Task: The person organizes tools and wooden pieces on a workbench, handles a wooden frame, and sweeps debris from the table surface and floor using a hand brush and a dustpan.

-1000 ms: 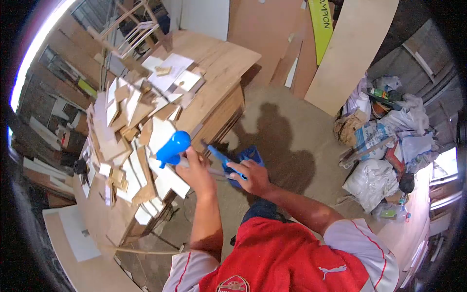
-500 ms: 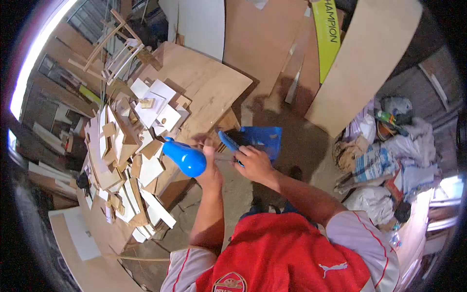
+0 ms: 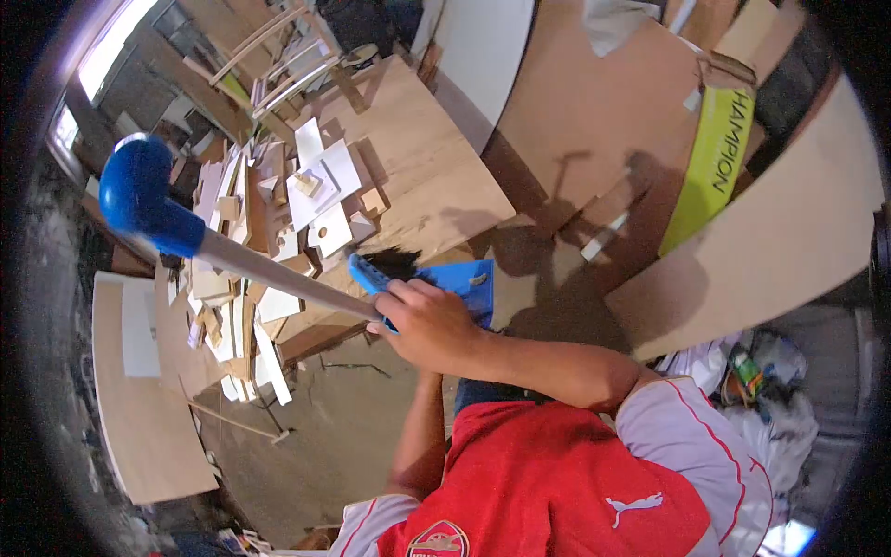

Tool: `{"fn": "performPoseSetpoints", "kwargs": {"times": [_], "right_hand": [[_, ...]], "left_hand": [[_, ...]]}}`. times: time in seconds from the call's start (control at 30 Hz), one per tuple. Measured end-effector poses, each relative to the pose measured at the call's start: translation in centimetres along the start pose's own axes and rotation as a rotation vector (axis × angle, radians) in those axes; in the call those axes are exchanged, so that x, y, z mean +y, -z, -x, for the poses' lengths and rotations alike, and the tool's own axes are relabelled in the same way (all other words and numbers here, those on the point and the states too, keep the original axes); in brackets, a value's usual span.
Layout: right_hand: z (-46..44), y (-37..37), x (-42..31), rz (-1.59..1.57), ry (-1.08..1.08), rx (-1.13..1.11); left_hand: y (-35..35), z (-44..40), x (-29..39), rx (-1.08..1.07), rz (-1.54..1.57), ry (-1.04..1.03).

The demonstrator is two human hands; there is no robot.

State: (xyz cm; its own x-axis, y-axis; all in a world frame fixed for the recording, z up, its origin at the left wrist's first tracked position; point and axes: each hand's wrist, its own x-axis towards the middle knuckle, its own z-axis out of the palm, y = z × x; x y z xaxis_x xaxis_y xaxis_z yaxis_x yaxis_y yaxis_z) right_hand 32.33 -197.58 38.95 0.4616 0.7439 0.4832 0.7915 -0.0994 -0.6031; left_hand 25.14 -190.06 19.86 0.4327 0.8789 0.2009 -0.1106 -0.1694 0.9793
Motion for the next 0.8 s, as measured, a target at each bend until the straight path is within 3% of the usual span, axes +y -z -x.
{"fn": "performPoseSetpoints", "kwargs": {"times": [0.17,0.2,0.3,0.4,0.47,0.53,0.63,0.73,0.8], "right_hand": [[-5.2,1.0,8.8,-0.256,-0.038,-0.118],[-6.6,2.0,10.8,-0.288,-0.135,-0.125],[-9.8,5.2,17.2,-0.283,-0.369,-0.154],[-14.3,7.4,25.4,-0.277,-0.376,0.043],[-16.9,9.2,29.2,-0.449,-0.347,0.209],[-17.9,9.4,35.0,-0.301,-0.493,-0.061],[-19.4,4.5,43.2,-0.237,-0.681,-0.093],[-24.0,0.1,48.0,0.008,-0.443,-0.04],[-28.5,-3.5,50.7,0.154,-0.321,-0.129]], "left_hand": [[-2.5,-3.6,-4.0,0.146,-0.094,0.004],[-2.3,-4.2,-5.4,0.107,0.21,0.013],[-2.9,-5.7,-5.6,0.159,0.297,0.129],[-3.8,-7.2,-6.2,0.252,0.396,0.171],[-4.1,-7.1,-5.9,0.336,0.332,0.242],[-4.8,-7.7,-6.0,0.457,0.164,0.347],[-5.4,-7.3,-9.2,0.59,0.187,0.311],[-6.6,-6.9,-12.7,0.708,0.319,0.224],[-8.0,-6.7,-13.8,0.808,0.306,0.167]]}}
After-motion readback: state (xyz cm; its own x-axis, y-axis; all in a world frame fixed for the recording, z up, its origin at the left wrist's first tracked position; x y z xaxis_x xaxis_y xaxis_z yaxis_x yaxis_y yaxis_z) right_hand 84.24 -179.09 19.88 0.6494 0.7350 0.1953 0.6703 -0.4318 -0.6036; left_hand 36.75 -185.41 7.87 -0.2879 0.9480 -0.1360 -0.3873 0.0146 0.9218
